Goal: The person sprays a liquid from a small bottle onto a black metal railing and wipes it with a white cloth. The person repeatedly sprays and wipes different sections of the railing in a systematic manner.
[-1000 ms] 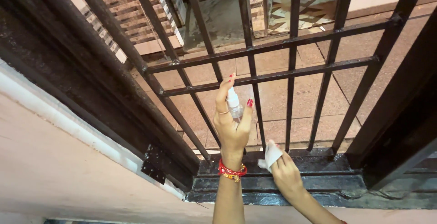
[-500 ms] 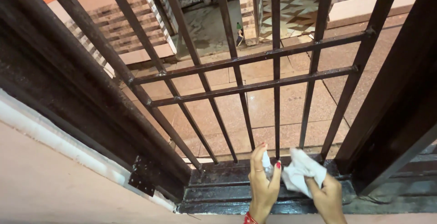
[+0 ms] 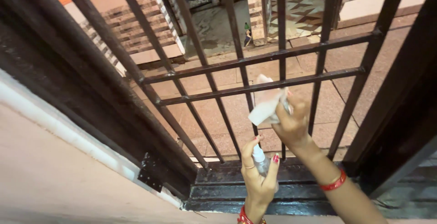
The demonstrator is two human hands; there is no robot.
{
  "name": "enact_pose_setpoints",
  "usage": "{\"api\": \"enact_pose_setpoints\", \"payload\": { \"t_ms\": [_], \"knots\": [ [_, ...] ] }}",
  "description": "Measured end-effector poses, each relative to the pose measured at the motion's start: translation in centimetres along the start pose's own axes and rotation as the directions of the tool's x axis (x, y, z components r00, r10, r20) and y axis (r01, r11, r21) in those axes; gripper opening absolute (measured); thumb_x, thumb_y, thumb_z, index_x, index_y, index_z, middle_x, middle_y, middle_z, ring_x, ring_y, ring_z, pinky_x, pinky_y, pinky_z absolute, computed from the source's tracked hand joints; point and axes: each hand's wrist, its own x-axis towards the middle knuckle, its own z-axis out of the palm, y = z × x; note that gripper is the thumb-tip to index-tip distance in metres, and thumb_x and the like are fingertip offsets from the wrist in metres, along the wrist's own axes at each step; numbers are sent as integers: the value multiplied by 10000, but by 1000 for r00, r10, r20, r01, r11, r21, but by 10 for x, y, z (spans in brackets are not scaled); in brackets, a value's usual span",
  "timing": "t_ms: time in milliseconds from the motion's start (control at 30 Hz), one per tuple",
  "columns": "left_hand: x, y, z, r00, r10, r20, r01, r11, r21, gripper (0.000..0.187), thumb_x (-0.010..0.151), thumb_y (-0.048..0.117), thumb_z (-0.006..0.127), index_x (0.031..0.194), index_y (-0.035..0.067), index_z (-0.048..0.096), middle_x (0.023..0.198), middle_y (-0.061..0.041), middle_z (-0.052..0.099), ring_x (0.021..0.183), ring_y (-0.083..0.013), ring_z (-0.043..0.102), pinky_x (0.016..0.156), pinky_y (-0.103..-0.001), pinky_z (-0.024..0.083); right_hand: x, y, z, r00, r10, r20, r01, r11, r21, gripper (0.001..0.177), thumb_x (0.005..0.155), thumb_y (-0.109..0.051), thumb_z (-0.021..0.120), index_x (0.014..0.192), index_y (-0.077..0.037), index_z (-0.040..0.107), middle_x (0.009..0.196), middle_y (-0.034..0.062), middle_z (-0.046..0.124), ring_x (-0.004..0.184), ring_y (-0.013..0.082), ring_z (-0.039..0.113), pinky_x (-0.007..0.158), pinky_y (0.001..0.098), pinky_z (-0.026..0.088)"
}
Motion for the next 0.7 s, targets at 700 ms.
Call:
{"api": "enact_pose_setpoints", "payload": {
  "t_ms": [700],
  "knots": [
    [36,16,22,990,59,125,-47,994,-104,566,925,6,711,1438,54,475,1251,-162,591,876,-152,559,728,-296,475,51,32,-99,980,136,144,-74,927,-369,243,866,-114,717,1028,35,613,989,175,561,859,350,589,756,427,511]
  ]
}}
